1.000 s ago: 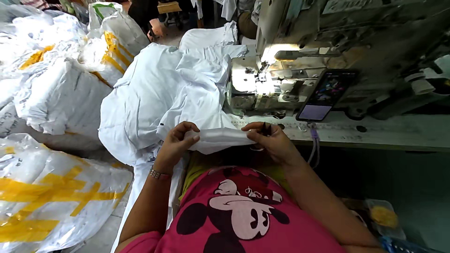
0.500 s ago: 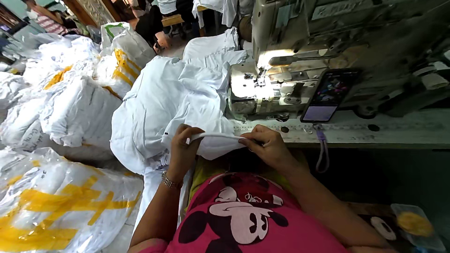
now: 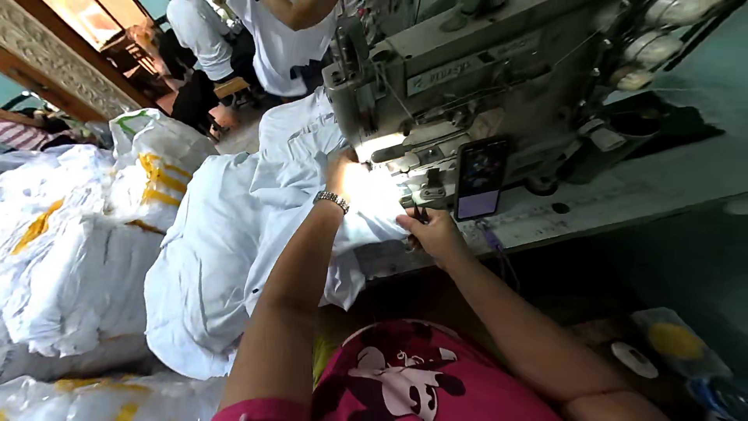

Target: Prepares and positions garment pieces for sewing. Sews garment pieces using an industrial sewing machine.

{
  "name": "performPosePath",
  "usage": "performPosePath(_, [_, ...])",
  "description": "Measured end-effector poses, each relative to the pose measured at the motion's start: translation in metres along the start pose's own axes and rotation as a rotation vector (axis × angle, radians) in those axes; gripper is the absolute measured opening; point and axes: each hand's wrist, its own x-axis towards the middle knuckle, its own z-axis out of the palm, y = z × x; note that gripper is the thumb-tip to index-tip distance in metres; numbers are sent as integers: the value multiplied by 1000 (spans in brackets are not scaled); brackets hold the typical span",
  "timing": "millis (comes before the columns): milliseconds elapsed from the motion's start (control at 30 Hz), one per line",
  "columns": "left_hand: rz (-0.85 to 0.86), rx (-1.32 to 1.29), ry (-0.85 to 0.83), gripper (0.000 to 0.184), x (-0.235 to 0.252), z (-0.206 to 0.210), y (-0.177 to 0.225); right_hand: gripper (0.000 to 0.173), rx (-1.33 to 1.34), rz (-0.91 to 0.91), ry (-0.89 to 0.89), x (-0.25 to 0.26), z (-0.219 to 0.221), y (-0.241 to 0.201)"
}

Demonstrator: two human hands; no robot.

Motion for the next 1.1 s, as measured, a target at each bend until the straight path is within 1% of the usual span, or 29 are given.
performPosePath(67, [-22, -80, 23, 34, 6, -1, 5, 16, 48, -19, -12, 6, 2, 0])
performPosePath(167, [0, -204, 58, 32, 11, 4, -3, 15, 86, -26, -58, 7, 4, 6])
performPosePath(300, [-25, -225, 17, 35, 12, 1, -7, 14, 133, -41, -55, 7, 9, 13])
performPosePath(400, [25, -217, 33, 36, 20, 4, -12, 15, 133, -56, -42, 6, 10, 14])
performPosePath(467, [113, -206, 105, 36, 27, 11, -22, 14, 128, -58, -12, 9, 12, 14])
performPosePath(533, [172, -287, 243, 35, 32, 11, -24, 14, 120, -52, 14, 14, 16, 11])
performPosePath(600, [149, -381, 411, 37, 44, 8, -32, 16, 91, -46, 20, 21, 19, 8])
performPosePath(633, [149, -393, 474, 34, 47, 3, -40, 18, 56, -56, 19, 22, 18, 8])
performPosePath(667, [176, -384, 490, 31, 41, -3, -48, 23, 4, -95, 24, 21, 16, 9])
performPosePath(700, [237, -335, 470, 28, 26, -10, -53, 27, -62, -182, 51, 19, 12, 14])
performPosePath(733, [334, -274, 393, 23, 4, -20, -56, 29, -127, -320, 123, 16, 9, 21])
performPosePath(800, [556, -113, 162, 15, -31, -33, -63, 29, -156, -592, 265, 17, -1, 25])
performPosePath(833, [650, -21, 77, 15, -37, -34, -66, 25, -150, -669, 291, 19, -5, 20])
performPosePath(867, [714, 77, 20, 17, -40, -31, -69, 21, -146, -707, 281, 22, -6, 12])
performPosePath(933, [785, 195, 14, 17, -37, -24, -71, 22, -169, -719, 184, 30, -2, -4])
performPosePath(1000, [800, 220, 56, 14, -31, -28, -66, 27, -253, -657, 90, 41, 6, -14])
performPosePath(1033, [798, 219, 107, 12, -33, -33, -62, 26, -304, -596, 75, 44, 9, -18])
performPosePath(1100, [822, 232, 290, 9, -48, -53, -49, 19, -399, -531, 57, 49, 11, -22])
